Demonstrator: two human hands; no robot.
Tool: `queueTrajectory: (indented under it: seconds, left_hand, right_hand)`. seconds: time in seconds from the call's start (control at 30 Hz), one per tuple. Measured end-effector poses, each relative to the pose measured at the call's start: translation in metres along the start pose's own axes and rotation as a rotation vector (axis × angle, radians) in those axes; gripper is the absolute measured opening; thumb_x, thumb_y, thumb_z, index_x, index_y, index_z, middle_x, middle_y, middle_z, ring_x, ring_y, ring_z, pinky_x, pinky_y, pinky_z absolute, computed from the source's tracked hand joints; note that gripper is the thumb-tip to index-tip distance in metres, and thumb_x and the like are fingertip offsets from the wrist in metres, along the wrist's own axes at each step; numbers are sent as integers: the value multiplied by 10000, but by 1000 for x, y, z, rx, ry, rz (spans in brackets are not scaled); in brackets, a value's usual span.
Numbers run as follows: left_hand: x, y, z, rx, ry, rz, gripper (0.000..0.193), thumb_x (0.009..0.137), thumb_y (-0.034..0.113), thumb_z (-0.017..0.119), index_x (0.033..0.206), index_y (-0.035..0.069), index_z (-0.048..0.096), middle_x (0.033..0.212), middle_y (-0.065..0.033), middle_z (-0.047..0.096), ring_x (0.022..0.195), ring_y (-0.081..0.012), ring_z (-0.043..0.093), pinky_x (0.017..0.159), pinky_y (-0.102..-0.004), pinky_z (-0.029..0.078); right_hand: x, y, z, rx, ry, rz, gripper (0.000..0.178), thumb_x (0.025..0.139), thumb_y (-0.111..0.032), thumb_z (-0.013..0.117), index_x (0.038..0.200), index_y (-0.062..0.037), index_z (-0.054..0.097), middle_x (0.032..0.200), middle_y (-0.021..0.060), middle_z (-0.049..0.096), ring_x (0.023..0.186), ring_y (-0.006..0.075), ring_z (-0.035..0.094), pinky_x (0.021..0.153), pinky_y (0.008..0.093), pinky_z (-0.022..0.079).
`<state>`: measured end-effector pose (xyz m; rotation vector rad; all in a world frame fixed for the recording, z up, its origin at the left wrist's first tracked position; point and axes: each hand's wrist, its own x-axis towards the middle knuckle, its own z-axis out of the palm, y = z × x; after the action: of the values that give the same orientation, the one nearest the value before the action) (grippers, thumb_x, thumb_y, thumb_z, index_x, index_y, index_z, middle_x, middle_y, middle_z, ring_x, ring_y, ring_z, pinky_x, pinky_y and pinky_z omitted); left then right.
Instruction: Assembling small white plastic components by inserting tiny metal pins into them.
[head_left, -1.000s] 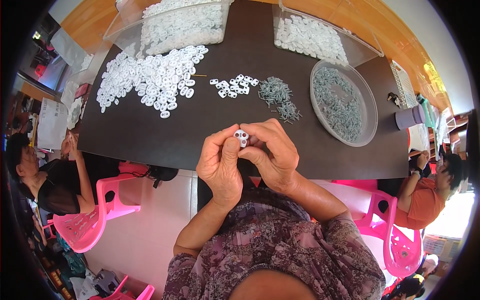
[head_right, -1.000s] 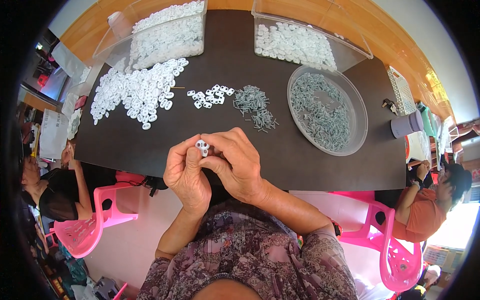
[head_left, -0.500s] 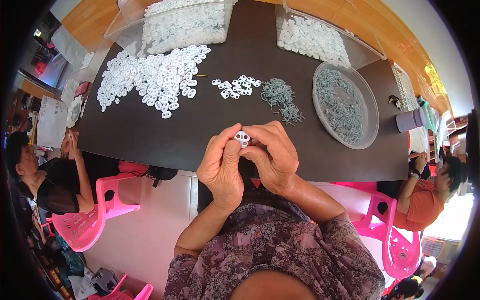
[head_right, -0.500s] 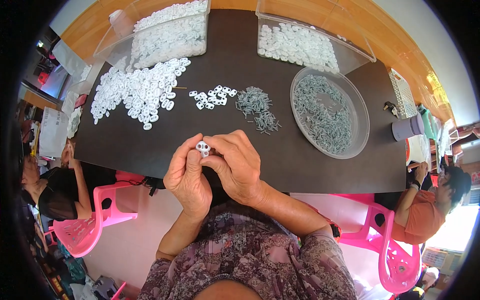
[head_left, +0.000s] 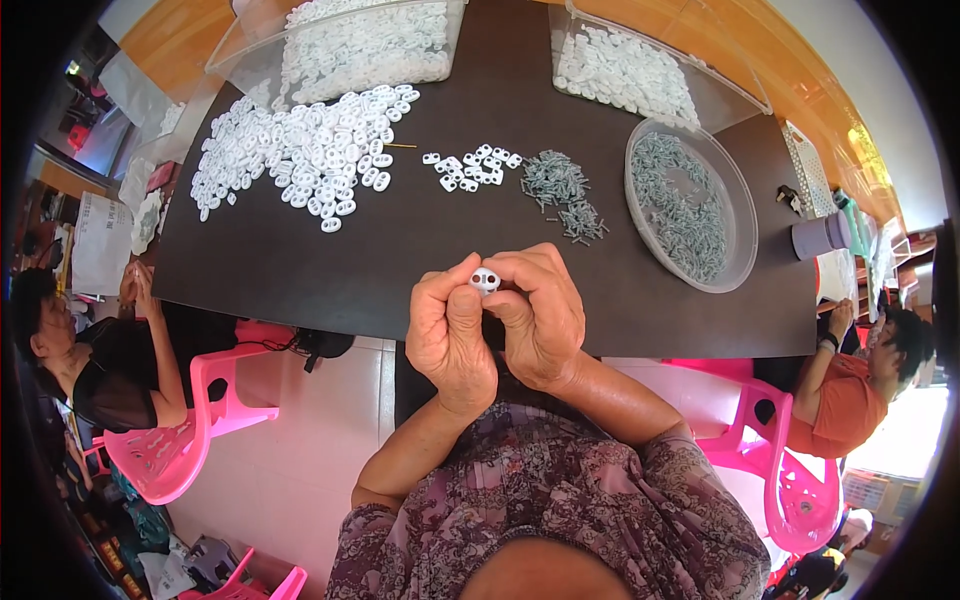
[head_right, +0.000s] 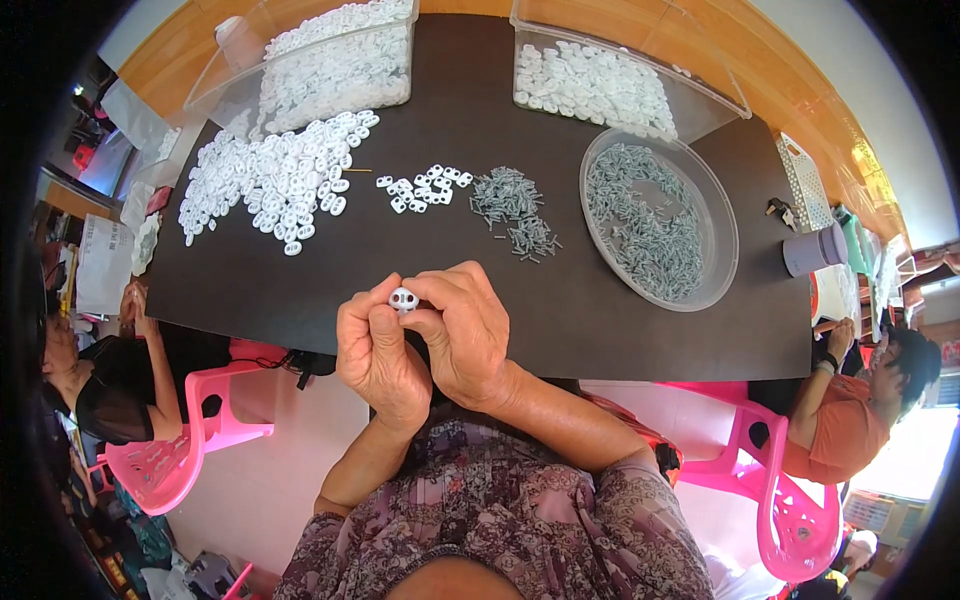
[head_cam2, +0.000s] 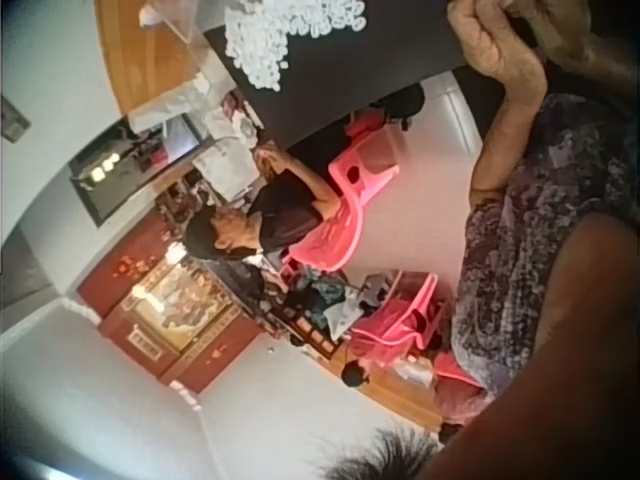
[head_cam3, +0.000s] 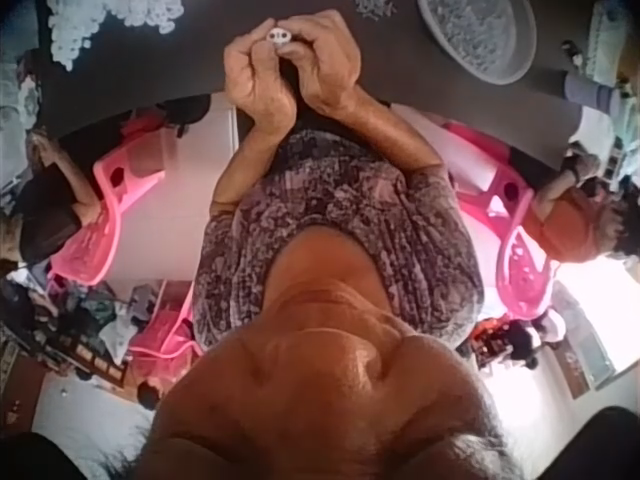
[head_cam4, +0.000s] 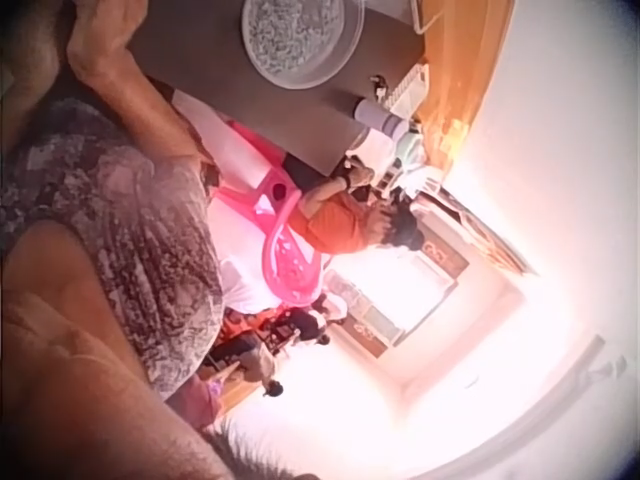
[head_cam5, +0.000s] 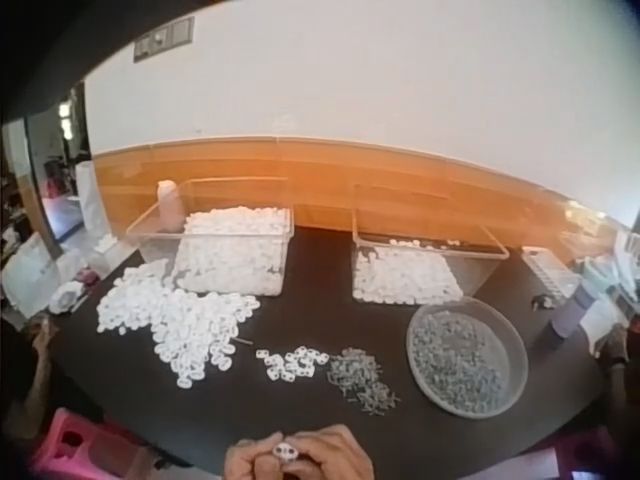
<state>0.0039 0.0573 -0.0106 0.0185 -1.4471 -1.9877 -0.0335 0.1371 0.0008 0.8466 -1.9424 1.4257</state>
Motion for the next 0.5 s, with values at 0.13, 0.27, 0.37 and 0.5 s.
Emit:
queueTrajectory:
  seconds: [0.13, 0.27, 0.37, 0.5]
  left_hand:
    - [-2, 0, 1, 19, 5, 20, 234, 963, 167, 502, 1043, -41, 573, 897, -9, 533, 797, -56, 478, 727, -202, 414]
    - [-2, 2, 3, 45, 18, 52, 241, 962, 179, 503, 1036, -40, 571, 881, 1, 518, 782, -51, 466, 714, -199, 409]
    - [-1, 1, 3, 107, 33, 134, 229, 958, 166, 509, 1037, -41, 565, 799, -18, 524, 690, -64, 454, 611, -194, 384]
    - [2, 3, 5, 129, 41, 160, 227, 957, 171, 512, 1020, -41, 564, 782, -20, 527, 676, -65, 452, 602, -194, 384]
  right_hand:
    - [1, -1, 2, -13, 28, -35, 217, 791, -65, 666, 968, 26, 580, 852, 124, 609, 707, 253, 553, 596, 318, 457]
    - [3, -1, 3, -21, 36, -89, 182, 829, -84, 639, 949, 35, 572, 842, 124, 603, 686, 247, 547, 584, 316, 448]
    - [6, -1, 2, -25, 33, -138, 259, 727, -35, 694, 944, 32, 569, 819, 118, 592, 677, 253, 546, 581, 320, 453]
    - [9, -2, 4, -16, 41, -149, 254, 725, -34, 692, 935, 34, 567, 817, 116, 586, 670, 250, 542, 572, 322, 446]
